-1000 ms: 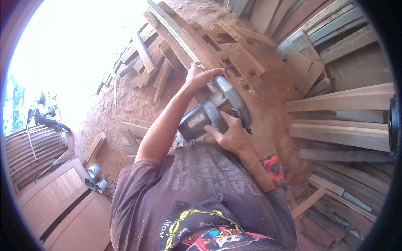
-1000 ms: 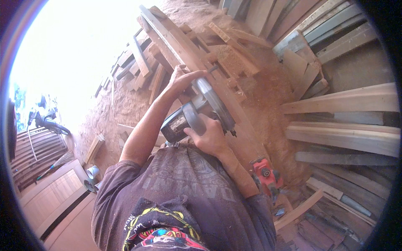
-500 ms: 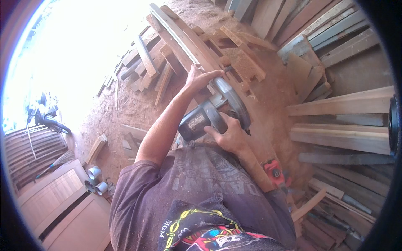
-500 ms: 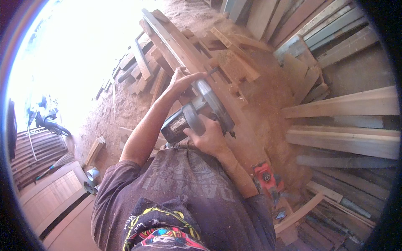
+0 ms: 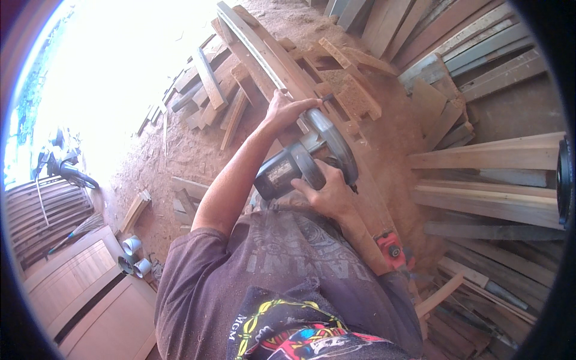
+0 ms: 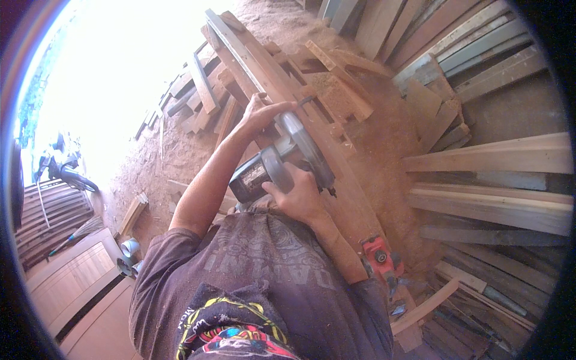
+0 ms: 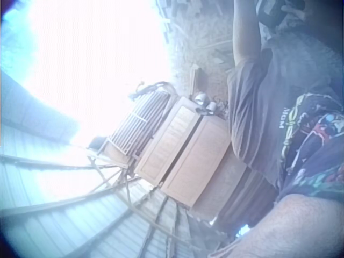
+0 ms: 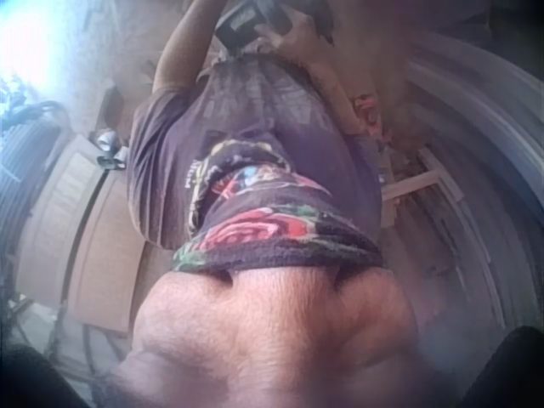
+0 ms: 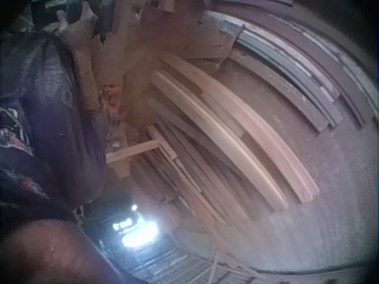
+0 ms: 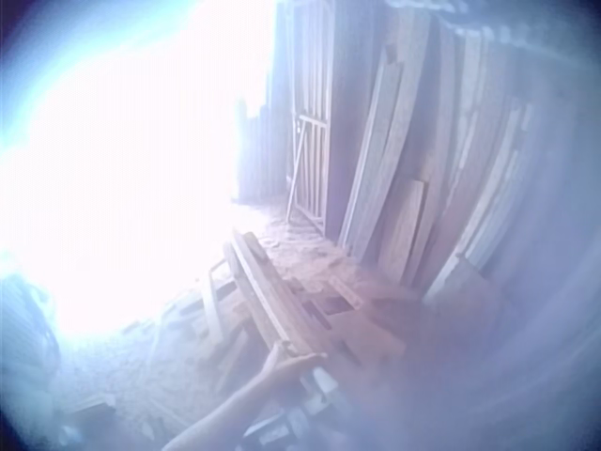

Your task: The person uses a circular saw to cut a long wooden plank into smaller pieces. They then use a hammer to split one of the cut pieces further. The person handles the wood and tools throughout the process.

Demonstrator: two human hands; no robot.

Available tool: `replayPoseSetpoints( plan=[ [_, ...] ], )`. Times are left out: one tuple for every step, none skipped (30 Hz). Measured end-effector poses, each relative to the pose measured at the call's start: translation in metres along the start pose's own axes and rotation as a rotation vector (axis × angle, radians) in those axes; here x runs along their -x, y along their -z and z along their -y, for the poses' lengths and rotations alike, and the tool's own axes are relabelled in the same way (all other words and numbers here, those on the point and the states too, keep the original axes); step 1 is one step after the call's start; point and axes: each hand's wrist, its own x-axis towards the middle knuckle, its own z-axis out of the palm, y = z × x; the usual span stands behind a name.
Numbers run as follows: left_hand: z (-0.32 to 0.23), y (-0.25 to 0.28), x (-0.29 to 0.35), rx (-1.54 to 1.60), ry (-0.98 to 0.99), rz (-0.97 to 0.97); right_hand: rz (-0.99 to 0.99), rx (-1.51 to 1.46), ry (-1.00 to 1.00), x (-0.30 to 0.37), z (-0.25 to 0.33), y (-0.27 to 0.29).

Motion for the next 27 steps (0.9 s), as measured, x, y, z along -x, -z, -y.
replayPoseSetpoints(
  plan=[
    [-0.003, 0.001, 0.001, 0.016, -0.002, 0.010, -0.001, 0.006, 0.002, -0.001, 0.001, 0.000],
    [-0.005, 0.002, 0.002, 0.032, -0.004, 0.020, -0.002, 0.012, 0.003, -0.001, 0.001, 0.000],
    [-0.002, 0.001, 0.000, 0.016, -0.006, 0.011, -0.001, 0.004, 0.004, -0.002, 0.001, -0.001],
    [0.000, 0.001, -0.004, -0.001, -0.009, -0.002, 0.001, -0.005, 0.007, -0.003, 0.000, -0.001],
    [0.002, 0.002, -0.007, -0.018, -0.012, -0.014, 0.003, -0.014, 0.010, -0.005, 0.000, -0.002],
    [0.005, 0.003, -0.010, -0.021, -0.018, -0.020, 0.016, -0.009, -0.001, -0.006, 0.000, -0.002],
    [0.006, 0.003, -0.012, -0.022, -0.025, -0.023, 0.027, -0.002, -0.014, -0.006, 0.001, -0.002],
    [0.007, 0.003, -0.013, -0.022, -0.031, -0.026, 0.039, 0.006, -0.027, -0.007, 0.001, -0.002],
    [0.008, 0.003, -0.015, -0.021, -0.035, -0.026, 0.041, 0.008, -0.027, -0.008, 0.001, -0.002],
    [0.008, 0.004, -0.017, -0.019, -0.041, -0.025, 0.042, 0.011, -0.027, -0.010, 0.001, -0.002],
    [0.008, 0.004, -0.018, -0.018, -0.046, -0.025, 0.044, 0.013, -0.027, -0.012, 0.002, -0.002],
    [0.008, 0.005, -0.019, -0.012, -0.042, -0.021, 0.050, 0.020, -0.033, -0.013, 0.002, -0.003],
    [0.004, 0.007, -0.018, -0.006, -0.039, -0.016, 0.055, 0.026, -0.039, -0.014, 0.003, -0.002],
    [0.002, 0.008, -0.017, -0.001, -0.035, -0.012, 0.061, 0.033, -0.045, -0.016, 0.003, -0.003],
    [0.003, 0.008, -0.020, -0.009, -0.041, -0.015, 0.059, 0.030, -0.042, -0.017, 0.003, -0.003],
    [0.004, 0.009, -0.022, -0.017, -0.047, -0.021, 0.059, 0.026, -0.037, -0.017, 0.003, -0.004],
    [0.005, 0.010, -0.023, -0.025, -0.053, -0.027, 0.059, 0.023, -0.033, -0.018, 0.003, -0.004],
    [0.007, 0.010, -0.025, -0.018, -0.052, -0.028, 0.060, 0.023, -0.034, -0.019, 0.004, -0.005],
    [0.003, 0.011, -0.022, -0.012, -0.052, -0.026, 0.059, 0.024, -0.038, -0.020, 0.005, -0.004],
    [0.000, 0.012, -0.021, -0.006, -0.052, -0.023, 0.057, 0.024, -0.042, -0.021, 0.005, -0.005],
    [0.001, 0.012, -0.023, -0.012, -0.055, -0.028, 0.059, 0.024, -0.040, -0.023, 0.004, -0.005],
    [0.001, 0.014, -0.025, -0.018, -0.058, -0.036, 0.064, 0.022, -0.037, -0.024, 0.001, -0.006],
    [0.002, 0.015, -0.026, -0.025, -0.061, -0.043, 0.068, 0.020, -0.034, -0.026, 0.000, -0.007],
    [0.003, 0.016, -0.027, -0.013, -0.055, -0.041, 0.071, 0.015, -0.039, -0.027, 0.002, -0.007],
    [0.000, 0.017, -0.025, 0.000, -0.049, -0.035, 0.071, 0.011, -0.047, -0.028, 0.003, -0.007],
    [-0.004, 0.018, -0.024, 0.012, -0.044, -0.029, 0.070, 0.007, -0.054, -0.029, 0.005, -0.007],
    [-0.007, 0.019, -0.022, 0.019, -0.036, -0.017, 0.072, 0.003, -0.058, -0.030, 0.007, -0.007]
  ],
)
